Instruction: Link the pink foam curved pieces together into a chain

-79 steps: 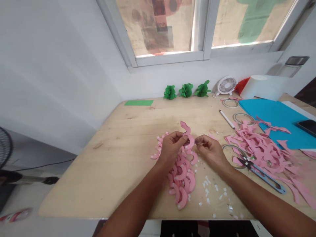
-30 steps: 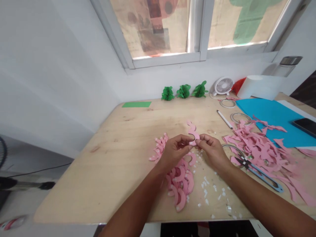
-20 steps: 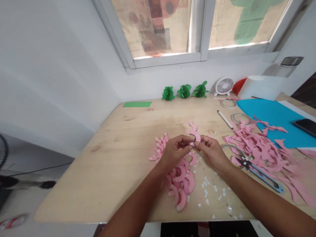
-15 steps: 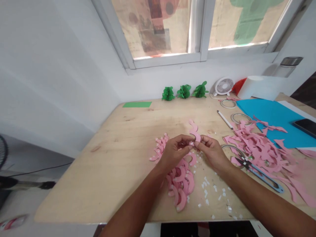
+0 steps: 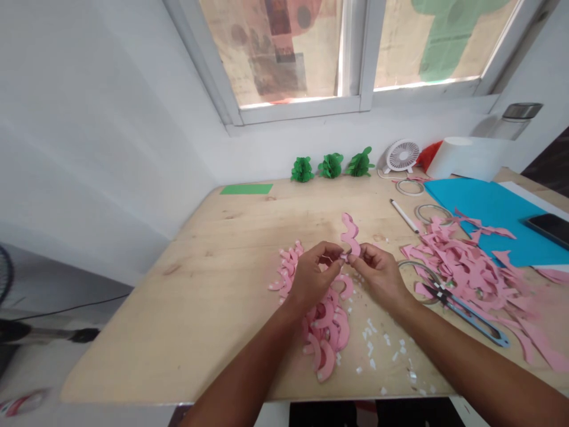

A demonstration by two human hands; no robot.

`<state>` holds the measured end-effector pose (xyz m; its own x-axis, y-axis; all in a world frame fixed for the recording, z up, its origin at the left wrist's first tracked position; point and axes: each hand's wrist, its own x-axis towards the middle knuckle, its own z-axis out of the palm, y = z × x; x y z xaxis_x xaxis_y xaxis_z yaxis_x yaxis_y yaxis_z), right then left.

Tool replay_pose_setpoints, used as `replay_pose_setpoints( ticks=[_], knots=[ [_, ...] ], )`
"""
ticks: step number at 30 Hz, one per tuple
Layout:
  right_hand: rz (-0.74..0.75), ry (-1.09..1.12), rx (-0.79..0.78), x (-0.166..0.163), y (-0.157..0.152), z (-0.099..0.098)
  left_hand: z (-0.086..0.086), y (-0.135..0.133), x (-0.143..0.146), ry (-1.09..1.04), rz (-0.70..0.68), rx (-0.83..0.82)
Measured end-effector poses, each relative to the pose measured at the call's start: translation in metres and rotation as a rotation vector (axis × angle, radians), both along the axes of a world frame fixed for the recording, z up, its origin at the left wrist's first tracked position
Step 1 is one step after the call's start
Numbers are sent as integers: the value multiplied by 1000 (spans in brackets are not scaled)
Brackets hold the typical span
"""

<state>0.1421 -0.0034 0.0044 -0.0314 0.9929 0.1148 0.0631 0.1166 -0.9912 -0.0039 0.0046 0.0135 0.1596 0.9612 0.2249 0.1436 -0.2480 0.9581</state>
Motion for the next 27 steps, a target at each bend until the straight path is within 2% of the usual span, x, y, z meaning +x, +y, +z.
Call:
replay_pose_setpoints(
  ticks=[5, 13, 16, 19, 23, 27],
  knots=[
    [-38, -4, 21, 0, 1, -3, 3, -4, 2, 140, 146, 181],
    [-140, -211, 154, -1, -2, -1, 1, -3, 1, 251, 163, 292],
    [-160, -265, 181, -1, -3, 2, 0, -3, 2, 316, 200, 330],
    [-169, -295, 188, -1, -3, 3, -1, -3, 3, 342, 179, 378],
    [-182, -320, 219, -2, -3, 1, -2, -3, 4, 328, 173, 355],
    [-171, -335, 269, -2, -4, 0, -2, -3, 4, 276, 185, 234]
  ],
)
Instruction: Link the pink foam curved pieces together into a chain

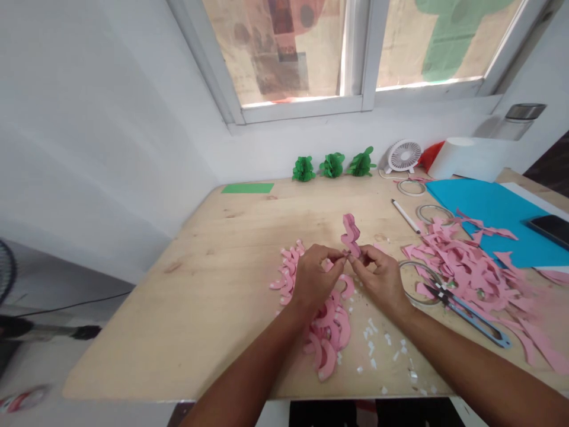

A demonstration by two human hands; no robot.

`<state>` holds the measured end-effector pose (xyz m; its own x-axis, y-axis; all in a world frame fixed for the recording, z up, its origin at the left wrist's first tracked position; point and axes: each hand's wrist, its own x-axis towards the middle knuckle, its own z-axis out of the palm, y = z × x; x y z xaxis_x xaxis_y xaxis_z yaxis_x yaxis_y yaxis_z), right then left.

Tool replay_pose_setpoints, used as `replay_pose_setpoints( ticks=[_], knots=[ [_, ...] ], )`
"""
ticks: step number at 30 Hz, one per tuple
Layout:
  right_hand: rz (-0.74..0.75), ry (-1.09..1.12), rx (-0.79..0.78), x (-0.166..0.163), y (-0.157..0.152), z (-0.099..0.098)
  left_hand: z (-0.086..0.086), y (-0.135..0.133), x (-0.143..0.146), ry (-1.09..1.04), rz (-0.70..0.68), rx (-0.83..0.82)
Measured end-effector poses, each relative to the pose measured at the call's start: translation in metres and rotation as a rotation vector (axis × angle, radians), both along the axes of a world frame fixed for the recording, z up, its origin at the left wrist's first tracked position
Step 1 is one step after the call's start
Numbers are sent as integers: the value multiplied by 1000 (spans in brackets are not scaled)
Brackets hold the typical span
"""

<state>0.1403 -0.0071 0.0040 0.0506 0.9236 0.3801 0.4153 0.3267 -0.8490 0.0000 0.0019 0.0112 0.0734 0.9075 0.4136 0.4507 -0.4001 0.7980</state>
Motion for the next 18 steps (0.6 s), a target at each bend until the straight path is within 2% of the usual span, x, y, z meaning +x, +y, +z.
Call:
replay_pose_setpoints(
  ticks=[5, 10, 14, 18],
  knots=[
    [28, -22, 73, 0, -1, -1, 1, 0, 0, -38, 30, -146],
    [33, -34, 100, -1, -2, 0, 3, 0, -1, -63, 22, -224],
    [30, 1, 49, -1, -1, 1, 3, 0, -2, -53, 24, -234],
    [16, 100, -76, -1, 2, -1, 2, 0, -3, -19, -1, -208]
  ],
)
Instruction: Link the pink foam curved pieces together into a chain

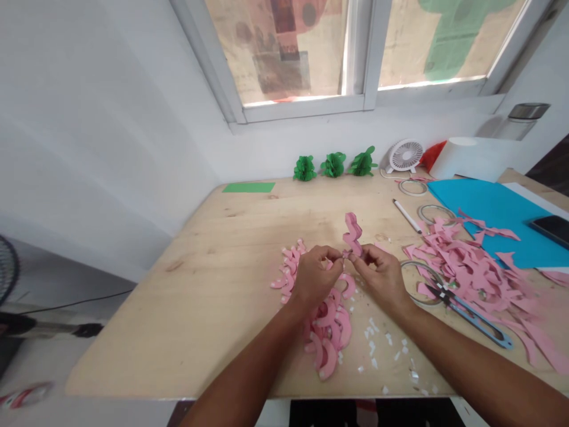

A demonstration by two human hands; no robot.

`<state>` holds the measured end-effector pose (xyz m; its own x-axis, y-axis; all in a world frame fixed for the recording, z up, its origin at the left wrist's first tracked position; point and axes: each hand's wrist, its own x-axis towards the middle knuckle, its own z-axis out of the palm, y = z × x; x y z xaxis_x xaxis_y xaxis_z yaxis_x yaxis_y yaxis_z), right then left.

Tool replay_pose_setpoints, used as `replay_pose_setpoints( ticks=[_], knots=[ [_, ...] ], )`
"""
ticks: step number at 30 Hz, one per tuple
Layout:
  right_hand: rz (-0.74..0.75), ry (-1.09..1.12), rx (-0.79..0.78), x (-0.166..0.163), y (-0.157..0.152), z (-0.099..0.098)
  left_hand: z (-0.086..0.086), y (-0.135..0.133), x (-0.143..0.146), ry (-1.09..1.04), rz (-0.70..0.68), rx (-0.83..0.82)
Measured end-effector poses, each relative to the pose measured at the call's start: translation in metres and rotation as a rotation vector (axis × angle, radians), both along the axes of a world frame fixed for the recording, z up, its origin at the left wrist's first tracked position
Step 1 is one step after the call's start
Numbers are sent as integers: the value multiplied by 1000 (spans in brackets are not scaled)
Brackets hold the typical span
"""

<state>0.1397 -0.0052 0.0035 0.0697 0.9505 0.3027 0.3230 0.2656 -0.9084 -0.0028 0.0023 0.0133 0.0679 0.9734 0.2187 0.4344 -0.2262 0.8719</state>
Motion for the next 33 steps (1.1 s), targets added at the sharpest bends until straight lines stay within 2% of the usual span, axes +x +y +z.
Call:
replay_pose_setpoints(
  ticks=[5, 15, 17, 22, 24, 27, 33],
  knots=[
    [7, 169, -124, 3, 6, -7, 1, 1, -1, 59, -108, 21],
    [2, 202, -100, 5, 9, -6, 12, -3, -3, 162, -492, -4],
    [11, 218, -105, 5, 9, -5, 12, -3, -3, 165, -468, -9],
    [53, 297, -166, 5, 9, -6, 10, 5, -10, 69, -228, 12],
    [59, 320, -180, 5, 8, -6, 10, 9, -15, 52, -174, 21],
    [51, 311, -172, 5, 9, -5, 9, 14, -21, 154, -174, 52],
    [30, 292, -164, 7, 10, -4, -1, 18, -18, 470, -310, 125]
  ],
)
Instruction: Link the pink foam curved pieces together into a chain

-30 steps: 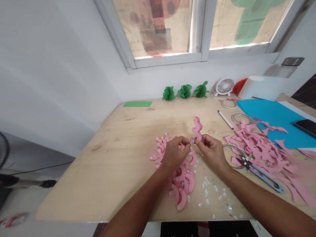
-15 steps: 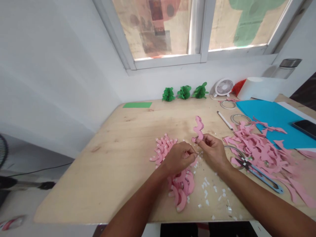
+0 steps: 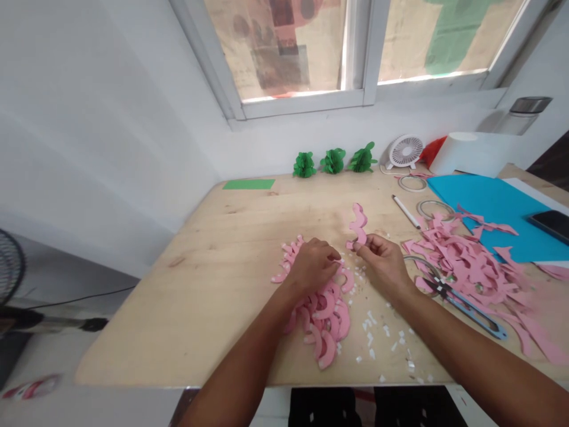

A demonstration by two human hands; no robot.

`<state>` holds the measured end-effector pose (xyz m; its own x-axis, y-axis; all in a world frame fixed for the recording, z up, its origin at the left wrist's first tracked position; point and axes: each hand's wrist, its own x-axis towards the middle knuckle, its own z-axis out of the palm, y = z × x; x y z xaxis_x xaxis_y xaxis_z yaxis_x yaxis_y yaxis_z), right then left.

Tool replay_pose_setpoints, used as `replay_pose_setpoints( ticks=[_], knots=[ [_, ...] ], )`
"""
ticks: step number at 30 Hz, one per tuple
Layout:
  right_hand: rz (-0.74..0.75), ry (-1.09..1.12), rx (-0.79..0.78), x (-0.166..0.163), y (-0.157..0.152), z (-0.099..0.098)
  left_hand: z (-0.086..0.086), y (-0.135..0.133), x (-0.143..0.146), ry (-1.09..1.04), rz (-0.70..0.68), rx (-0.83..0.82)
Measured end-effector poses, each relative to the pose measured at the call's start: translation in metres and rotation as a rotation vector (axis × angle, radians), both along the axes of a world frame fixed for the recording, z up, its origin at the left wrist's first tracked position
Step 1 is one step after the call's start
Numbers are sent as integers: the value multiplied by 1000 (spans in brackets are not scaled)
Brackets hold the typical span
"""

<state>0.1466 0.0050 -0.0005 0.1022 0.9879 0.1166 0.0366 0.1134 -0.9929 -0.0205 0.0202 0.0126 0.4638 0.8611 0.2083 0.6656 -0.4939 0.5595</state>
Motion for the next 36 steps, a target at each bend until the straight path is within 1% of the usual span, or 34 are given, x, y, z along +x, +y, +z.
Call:
replay_pose_setpoints(
  ticks=[2, 5, 9, 14, 21, 25, 28, 30, 33, 36],
  knots=[
    [2, 11, -3, 0, 0, 0, -4, 1, 1, 69, 15, 56],
    [5, 14, -6, 0, 0, 0, -7, 1, -1, 153, 74, 116],
    [13, 2, -9, -1, 0, -1, -9, 0, -1, 220, 98, 87],
    [16, -20, -1, 0, 0, -4, -8, 1, 0, 146, 104, -10],
    [21, -20, 6, -1, 0, -5, -3, 0, -2, 56, 119, -61],
    [33, -13, -1, -1, -1, -4, -3, -1, -2, 121, 139, -38],
    [32, -13, -8, -1, -1, -5, -5, -2, -1, 191, 127, -17],
    [30, -15, -6, -1, -1, -5, -7, -3, -1, 202, 124, -25],
    [19, -36, 2, -2, -1, -5, -6, -1, -3, 147, 129, -76],
    [-4, -61, 12, -2, -1, -5, -5, 1, -6, 27, 144, -161]
  ],
)
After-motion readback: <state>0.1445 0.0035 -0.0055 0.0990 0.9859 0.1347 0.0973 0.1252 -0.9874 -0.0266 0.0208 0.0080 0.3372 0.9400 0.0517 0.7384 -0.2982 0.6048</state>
